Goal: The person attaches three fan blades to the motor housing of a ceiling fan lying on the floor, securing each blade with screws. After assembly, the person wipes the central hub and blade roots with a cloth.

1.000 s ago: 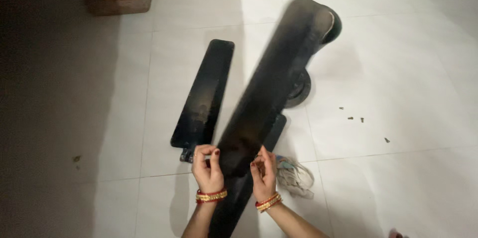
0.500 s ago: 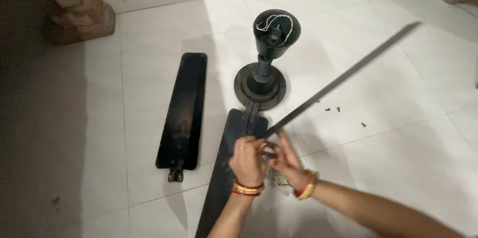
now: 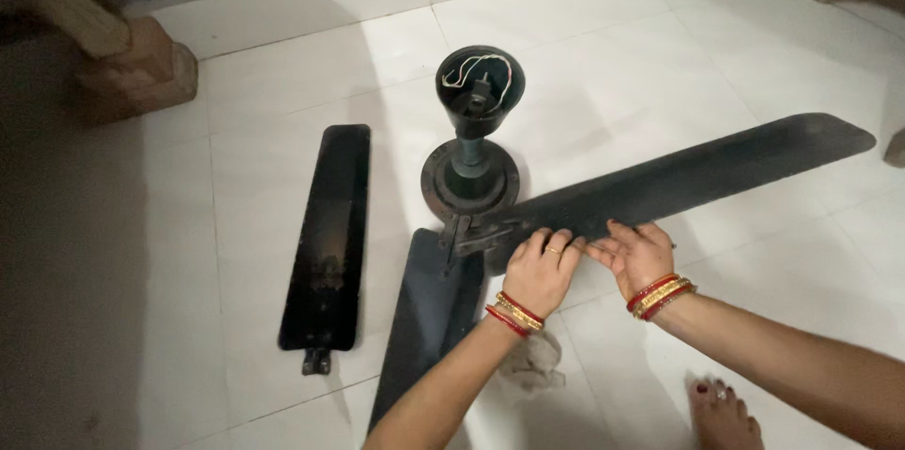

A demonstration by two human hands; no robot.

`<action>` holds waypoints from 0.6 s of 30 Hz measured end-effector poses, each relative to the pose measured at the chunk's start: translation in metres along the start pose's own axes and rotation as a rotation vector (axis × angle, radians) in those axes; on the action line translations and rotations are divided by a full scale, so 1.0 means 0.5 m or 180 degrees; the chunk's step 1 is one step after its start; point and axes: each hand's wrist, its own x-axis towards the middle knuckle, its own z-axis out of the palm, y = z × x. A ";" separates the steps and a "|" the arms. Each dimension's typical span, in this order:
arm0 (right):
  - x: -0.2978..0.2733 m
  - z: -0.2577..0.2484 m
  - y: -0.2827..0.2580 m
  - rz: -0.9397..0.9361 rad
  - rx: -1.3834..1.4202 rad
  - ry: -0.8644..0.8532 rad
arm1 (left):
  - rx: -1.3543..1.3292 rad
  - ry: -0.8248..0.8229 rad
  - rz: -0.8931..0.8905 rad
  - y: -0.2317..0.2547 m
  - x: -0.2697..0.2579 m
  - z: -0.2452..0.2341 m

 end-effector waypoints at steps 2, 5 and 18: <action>0.051 -0.022 -0.003 -0.0215 0.0123 -0.0036 | 0.0271 -0.0321 -0.0004 -0.016 -0.003 0.038; 0.119 -0.055 -0.009 -0.0328 0.0118 0.0123 | 0.0569 -0.0921 -0.0187 -0.056 -0.018 0.090; 0.508 -0.184 0.105 0.0361 0.0368 -0.0012 | 0.0348 -0.2717 -0.1683 -0.126 0.070 0.317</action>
